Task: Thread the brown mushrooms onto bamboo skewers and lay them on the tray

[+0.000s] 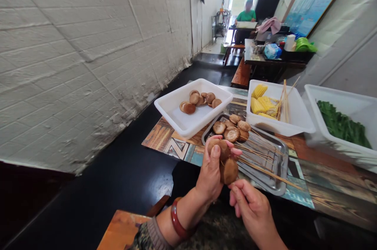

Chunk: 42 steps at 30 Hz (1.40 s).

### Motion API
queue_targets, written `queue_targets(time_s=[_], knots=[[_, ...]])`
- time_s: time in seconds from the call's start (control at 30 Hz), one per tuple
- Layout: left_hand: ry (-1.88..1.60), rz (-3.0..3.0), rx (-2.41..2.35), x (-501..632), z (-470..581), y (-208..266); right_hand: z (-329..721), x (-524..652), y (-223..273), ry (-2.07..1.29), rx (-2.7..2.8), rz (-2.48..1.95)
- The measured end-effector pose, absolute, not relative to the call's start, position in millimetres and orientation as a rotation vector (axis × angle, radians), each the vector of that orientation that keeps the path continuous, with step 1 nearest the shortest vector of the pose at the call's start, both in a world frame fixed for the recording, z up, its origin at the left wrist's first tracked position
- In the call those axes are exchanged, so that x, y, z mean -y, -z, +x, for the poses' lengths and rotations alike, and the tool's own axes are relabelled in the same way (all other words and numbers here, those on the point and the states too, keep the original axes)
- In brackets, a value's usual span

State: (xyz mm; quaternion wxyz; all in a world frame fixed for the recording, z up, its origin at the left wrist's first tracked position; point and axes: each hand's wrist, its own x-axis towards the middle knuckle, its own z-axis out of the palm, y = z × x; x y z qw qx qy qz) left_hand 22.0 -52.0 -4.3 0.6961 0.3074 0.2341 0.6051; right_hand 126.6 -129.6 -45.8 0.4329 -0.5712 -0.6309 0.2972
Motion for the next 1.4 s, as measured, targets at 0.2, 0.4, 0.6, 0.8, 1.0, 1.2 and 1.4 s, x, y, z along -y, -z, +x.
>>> queue_targets(time_s=[0.2,0.4,0.6,0.8,1.0,1.2,1.4], knots=[[-1.39,0.703,-0.552,49.7,14.9,0.1,135.1,137.5,54.8,-0.878,1.56,-1.442],[-1.379,0.682,-0.572,46.8,14.2,1.0,131.2,137.5,57.1,-0.698,1.599,-1.463],[-1.368,0.618,-0.541,48.8,17.4,-1.7,127.8,136.8,56.9,-0.629,1.61,-1.476],[-1.355,0.6,-0.492,49.5,18.4,1.8,128.1,135.7,59.1,-0.615,1.633,-1.476],[-1.358,0.623,-0.471,50.1,16.6,3.3,128.4,134.0,58.6,-0.59,1.651,-1.475],[-1.369,0.633,-0.511,51.4,14.7,0.0,124.6,133.7,53.7,-0.59,1.649,-1.469],[-1.34,0.63,-0.517,52.3,15.1,2.6,119.8,130.7,45.3,-0.549,1.637,-1.462]])
